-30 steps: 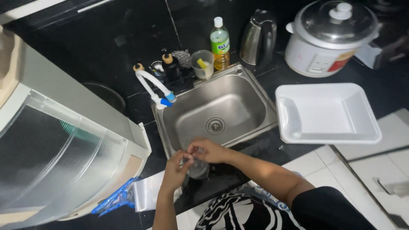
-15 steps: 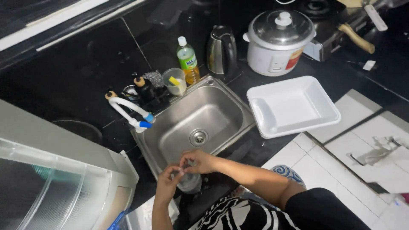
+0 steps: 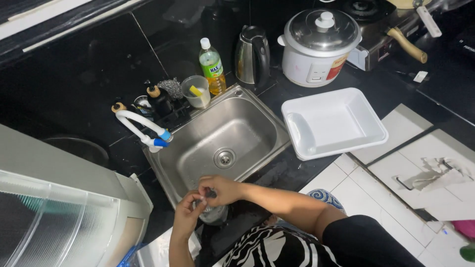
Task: Filling small plastic bags with water from a dispenser and tying them to create ice bags.
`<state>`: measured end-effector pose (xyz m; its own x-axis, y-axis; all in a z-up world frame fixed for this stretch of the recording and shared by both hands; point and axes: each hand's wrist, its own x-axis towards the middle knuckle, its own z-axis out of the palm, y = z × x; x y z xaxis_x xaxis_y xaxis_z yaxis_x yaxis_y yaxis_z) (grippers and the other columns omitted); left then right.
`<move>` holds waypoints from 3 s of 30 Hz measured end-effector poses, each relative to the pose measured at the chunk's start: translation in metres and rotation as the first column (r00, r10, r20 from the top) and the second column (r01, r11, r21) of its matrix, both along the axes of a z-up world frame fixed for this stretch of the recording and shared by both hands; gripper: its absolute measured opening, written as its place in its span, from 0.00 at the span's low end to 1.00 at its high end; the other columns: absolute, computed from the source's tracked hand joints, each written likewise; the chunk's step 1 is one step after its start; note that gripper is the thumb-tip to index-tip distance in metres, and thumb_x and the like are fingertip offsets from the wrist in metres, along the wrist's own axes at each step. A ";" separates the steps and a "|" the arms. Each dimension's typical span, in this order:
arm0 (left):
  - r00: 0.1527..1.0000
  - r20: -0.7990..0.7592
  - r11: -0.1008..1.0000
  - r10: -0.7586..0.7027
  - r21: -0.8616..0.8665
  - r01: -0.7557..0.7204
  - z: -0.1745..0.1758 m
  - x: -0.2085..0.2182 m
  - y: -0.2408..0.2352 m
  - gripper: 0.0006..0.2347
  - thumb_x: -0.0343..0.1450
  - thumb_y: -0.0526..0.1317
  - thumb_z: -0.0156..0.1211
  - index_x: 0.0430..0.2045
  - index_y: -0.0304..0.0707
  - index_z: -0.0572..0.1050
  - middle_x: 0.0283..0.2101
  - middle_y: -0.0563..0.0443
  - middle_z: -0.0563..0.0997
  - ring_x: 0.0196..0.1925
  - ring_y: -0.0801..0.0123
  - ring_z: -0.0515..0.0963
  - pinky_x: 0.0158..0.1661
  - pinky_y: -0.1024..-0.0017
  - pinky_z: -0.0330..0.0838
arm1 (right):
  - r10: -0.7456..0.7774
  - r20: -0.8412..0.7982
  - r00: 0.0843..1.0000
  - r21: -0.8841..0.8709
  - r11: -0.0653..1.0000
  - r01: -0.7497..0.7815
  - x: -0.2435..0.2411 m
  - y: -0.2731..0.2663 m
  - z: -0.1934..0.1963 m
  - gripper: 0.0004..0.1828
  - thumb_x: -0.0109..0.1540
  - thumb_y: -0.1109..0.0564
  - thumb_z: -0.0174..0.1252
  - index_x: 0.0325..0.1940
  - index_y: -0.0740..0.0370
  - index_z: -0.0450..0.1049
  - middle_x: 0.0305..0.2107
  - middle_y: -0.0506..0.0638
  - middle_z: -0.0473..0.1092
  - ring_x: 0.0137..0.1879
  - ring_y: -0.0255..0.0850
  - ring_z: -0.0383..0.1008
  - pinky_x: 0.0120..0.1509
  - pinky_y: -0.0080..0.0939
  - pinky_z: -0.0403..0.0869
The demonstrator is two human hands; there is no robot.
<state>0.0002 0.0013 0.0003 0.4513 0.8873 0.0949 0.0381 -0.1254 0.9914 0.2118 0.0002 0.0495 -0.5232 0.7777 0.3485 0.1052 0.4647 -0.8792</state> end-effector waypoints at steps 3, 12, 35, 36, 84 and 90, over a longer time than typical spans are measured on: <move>1.000 -0.005 0.999 -0.015 0.034 0.015 -0.001 0.001 0.001 0.01 0.70 0.33 0.64 0.29 0.41 0.79 0.39 0.54 0.80 0.46 0.69 0.77 0.51 0.73 0.65 | -0.009 0.024 1.000 0.084 0.996 0.007 -0.002 0.004 -0.005 0.09 0.57 0.60 0.60 0.35 0.54 0.65 0.32 0.44 0.64 0.41 0.38 0.65 0.45 0.39 0.66; 1.000 -0.013 0.999 -0.011 0.048 0.012 0.012 0.006 -0.003 0.01 0.72 0.36 0.61 0.31 0.41 0.77 0.38 0.55 0.79 0.41 0.73 0.74 0.46 0.74 0.65 | 0.019 0.059 0.998 0.075 0.997 -0.023 -0.001 0.003 0.008 0.07 0.56 0.62 0.55 0.32 0.54 0.63 0.29 0.45 0.62 0.38 0.40 0.62 0.44 0.41 0.64; 0.983 -0.123 0.981 0.137 0.155 -0.117 0.009 0.001 -0.010 0.02 0.71 0.36 0.63 0.33 0.41 0.79 0.39 0.55 0.83 0.43 0.72 0.80 0.46 0.75 0.71 | -0.063 -0.005 0.998 0.081 0.995 0.063 -0.007 0.004 -0.019 0.05 0.59 0.57 0.59 0.36 0.56 0.69 0.32 0.46 0.65 0.38 0.38 0.66 0.44 0.38 0.67; 0.979 -0.139 0.980 0.147 0.153 -0.126 0.004 0.000 -0.009 0.03 0.71 0.38 0.63 0.34 0.42 0.79 0.41 0.55 0.83 0.44 0.72 0.81 0.48 0.74 0.71 | -0.059 -0.009 0.998 0.064 0.996 0.059 -0.008 0.005 -0.020 0.05 0.59 0.57 0.58 0.35 0.56 0.69 0.31 0.45 0.65 0.37 0.37 0.66 0.42 0.37 0.66; 0.940 0.128 0.912 0.315 0.234 -0.337 0.011 0.035 -0.028 0.03 0.70 0.31 0.68 0.30 0.40 0.80 0.32 0.49 0.84 0.39 0.64 0.82 0.46 0.65 0.73 | 0.023 0.260 0.965 -0.301 0.952 0.058 0.020 0.011 0.024 0.02 0.59 0.62 0.63 0.35 0.62 0.77 0.25 0.54 0.76 0.33 0.41 0.71 0.39 0.43 0.70; 0.957 0.136 0.939 0.254 0.202 -0.278 0.010 0.033 -0.024 0.04 0.68 0.31 0.70 0.29 0.39 0.80 0.32 0.48 0.85 0.39 0.67 0.81 0.44 0.64 0.74 | 0.107 0.424 0.899 -0.284 0.959 0.020 0.023 0.020 0.041 0.03 0.57 0.58 0.66 0.33 0.59 0.79 0.23 0.49 0.77 0.30 0.39 0.73 0.36 0.40 0.72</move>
<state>0.0332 -0.0229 0.0103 0.1781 0.9261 0.3325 -0.0049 -0.3371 0.9415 0.2346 0.0197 0.0906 -0.6072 0.7816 -0.1427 0.4878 0.2249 -0.8435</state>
